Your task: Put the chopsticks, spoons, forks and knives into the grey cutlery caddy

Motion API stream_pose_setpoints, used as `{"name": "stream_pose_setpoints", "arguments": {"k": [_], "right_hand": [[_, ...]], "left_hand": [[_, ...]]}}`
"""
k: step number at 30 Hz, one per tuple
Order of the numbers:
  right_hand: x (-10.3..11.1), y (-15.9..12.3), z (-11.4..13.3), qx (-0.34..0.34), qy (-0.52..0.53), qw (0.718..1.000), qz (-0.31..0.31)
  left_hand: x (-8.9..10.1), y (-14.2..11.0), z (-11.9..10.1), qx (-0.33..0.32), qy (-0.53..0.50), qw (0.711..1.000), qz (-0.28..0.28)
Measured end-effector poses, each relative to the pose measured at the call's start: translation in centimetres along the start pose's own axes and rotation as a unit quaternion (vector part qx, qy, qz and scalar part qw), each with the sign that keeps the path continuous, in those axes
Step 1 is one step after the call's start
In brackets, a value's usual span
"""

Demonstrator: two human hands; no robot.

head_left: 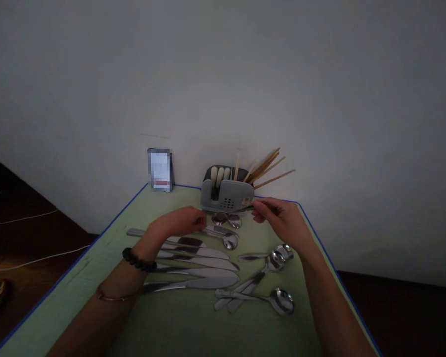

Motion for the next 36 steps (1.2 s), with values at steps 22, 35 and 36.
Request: {"name": "stream_pose_setpoints", "arguments": {"k": [22,35,36], "right_hand": [[3.4,7.6,12.0,0.197,-0.287,0.935,-0.066],[-7.4,16.0,3.0,0.097,-0.463,0.849,0.235],[-7.7,16.2,2.5,0.092,-0.467,0.847,0.239]], "left_hand": [[-0.8,0.7,1.2,0.032,0.01,0.999,-0.024],[-0.8,0.4,1.1,0.03,0.014,0.999,-0.014],[-0.7,0.3,1.1,0.032,0.013,0.999,-0.014]]}}
Point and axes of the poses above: each hand's wrist, its own y-axis towards the middle knuckle, its own x-axis out of the back of the hand, z = x × y, the point moved 10 cm from there along y, towards the middle knuckle, and after that the axes turned 9 degrees about x, right-handed, at the moved point
